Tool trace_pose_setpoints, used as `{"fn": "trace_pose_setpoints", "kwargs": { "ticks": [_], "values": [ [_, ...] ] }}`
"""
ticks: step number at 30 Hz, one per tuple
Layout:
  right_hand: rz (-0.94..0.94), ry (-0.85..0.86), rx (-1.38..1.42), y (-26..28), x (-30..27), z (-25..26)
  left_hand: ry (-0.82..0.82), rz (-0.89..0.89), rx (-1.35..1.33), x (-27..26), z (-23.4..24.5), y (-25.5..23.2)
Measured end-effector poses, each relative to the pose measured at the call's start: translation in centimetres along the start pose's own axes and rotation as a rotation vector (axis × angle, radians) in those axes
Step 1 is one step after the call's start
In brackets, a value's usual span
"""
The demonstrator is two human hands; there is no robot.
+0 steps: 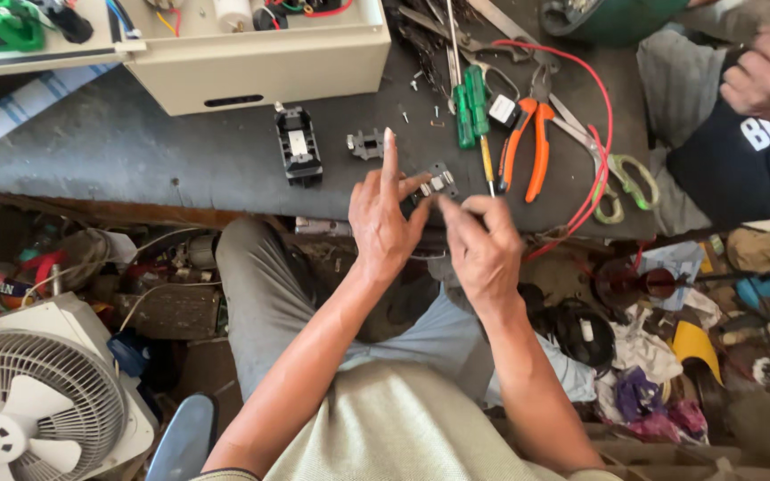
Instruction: The person disassembles a small black electrical component on a cluttered workbench, separating its parts and handling small metal pieces. The person then reassembles the component and places it on the table.
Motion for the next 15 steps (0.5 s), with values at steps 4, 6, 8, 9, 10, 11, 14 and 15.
{"fn": "trace_pose_setpoints", "kwargs": {
  "ticks": [4, 6, 8, 9, 10, 11, 14, 15],
  "values": [
    [-0.002, -0.043, 0.046, -0.3, 0.5, -0.8, 0.019, 0.035, -0.032, -0.2, -0.1, 0.0],
    [0.043, -0.001, 0.056, -0.2, 0.7, -1.7, 0.045, 0.100, 0.001, -0.2, -0.1, 0.2],
    [0.095, 0.048, 0.024, -0.1, 0.4, -2.0, 0.039, 0.058, 0.003, -0.3, -0.1, 0.2],
    [0.097, 0.052, 0.019, 0.0, 0.1, -1.9, 0.037, 0.037, 0.003, -0.4, -0.1, 0.1],
    [0.100, 0.052, 0.014, 0.1, -0.2, -1.6, 0.027, 0.034, -0.009, -0.3, -0.1, 0.1],
    [0.103, 0.051, 0.009, 0.3, -0.5, -1.2, 0.018, 0.031, -0.021, -0.1, 0.0, 0.1],
    [0.057, 0.048, -0.017, 0.2, -1.0, -0.4, 0.017, 0.034, -0.027, 0.0, -0.1, 0.0],
    [0.052, 0.019, -0.025, 0.0, -0.9, -0.5, 0.021, 0.038, -0.021, 0.1, -0.1, 0.2]
  ]
}}
Point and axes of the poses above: each hand's wrist, its own x-axis towards the middle knuckle, its own z-axis out of the back of the hand, y = z × x, the point moved 3 cm from there along x, towards the middle knuckle, and after that the axes turned 7 degrees about -y, right-handed, at the moved point
